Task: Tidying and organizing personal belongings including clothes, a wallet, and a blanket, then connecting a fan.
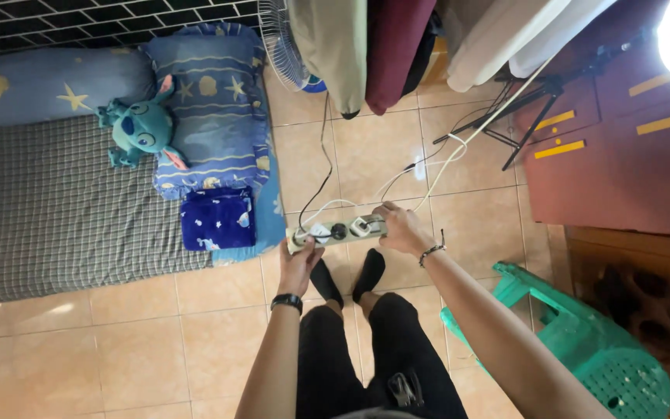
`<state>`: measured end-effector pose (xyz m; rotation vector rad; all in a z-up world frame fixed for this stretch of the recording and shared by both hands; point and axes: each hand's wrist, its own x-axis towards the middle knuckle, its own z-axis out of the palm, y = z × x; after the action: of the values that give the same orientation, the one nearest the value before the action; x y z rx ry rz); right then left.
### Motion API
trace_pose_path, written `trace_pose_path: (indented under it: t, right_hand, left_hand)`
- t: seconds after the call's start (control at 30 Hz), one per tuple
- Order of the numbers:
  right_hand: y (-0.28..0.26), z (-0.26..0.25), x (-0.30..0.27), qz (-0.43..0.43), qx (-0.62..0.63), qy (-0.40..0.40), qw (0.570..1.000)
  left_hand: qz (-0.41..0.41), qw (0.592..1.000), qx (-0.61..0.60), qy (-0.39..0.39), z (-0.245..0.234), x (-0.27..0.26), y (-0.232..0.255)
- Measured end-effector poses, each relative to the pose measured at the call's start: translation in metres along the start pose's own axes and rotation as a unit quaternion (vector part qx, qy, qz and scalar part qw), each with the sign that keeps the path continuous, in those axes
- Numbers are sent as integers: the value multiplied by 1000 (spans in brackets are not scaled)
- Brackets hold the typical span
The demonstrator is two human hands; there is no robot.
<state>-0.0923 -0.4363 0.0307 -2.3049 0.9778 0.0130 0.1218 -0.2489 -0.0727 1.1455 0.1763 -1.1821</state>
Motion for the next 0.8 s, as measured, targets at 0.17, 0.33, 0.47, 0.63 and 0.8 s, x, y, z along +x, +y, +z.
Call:
trace_pose_path:
  t: [0.17,0.33,0.47,0.63,0.8]
  right_hand:
    - [47,37,22,-21,-12,-13,1000]
    - [92,72,61,13,3,-5,1000]
    - [119,96,109,56,-28,-32,998]
    - [199,171,174,39,-77,-8,996]
    - [261,228,244,54,-81,-17,995]
  left_hand:
    - [-23,998,62,-8,-3,18,-18]
    - [-29,983,183,3,-3,84,-36]
    - [126,941,293,-113,-21,160,-39]
    - [163,702,688,-87,-34,263,-42]
    - [311,638,691,-138,-48,382,-66]
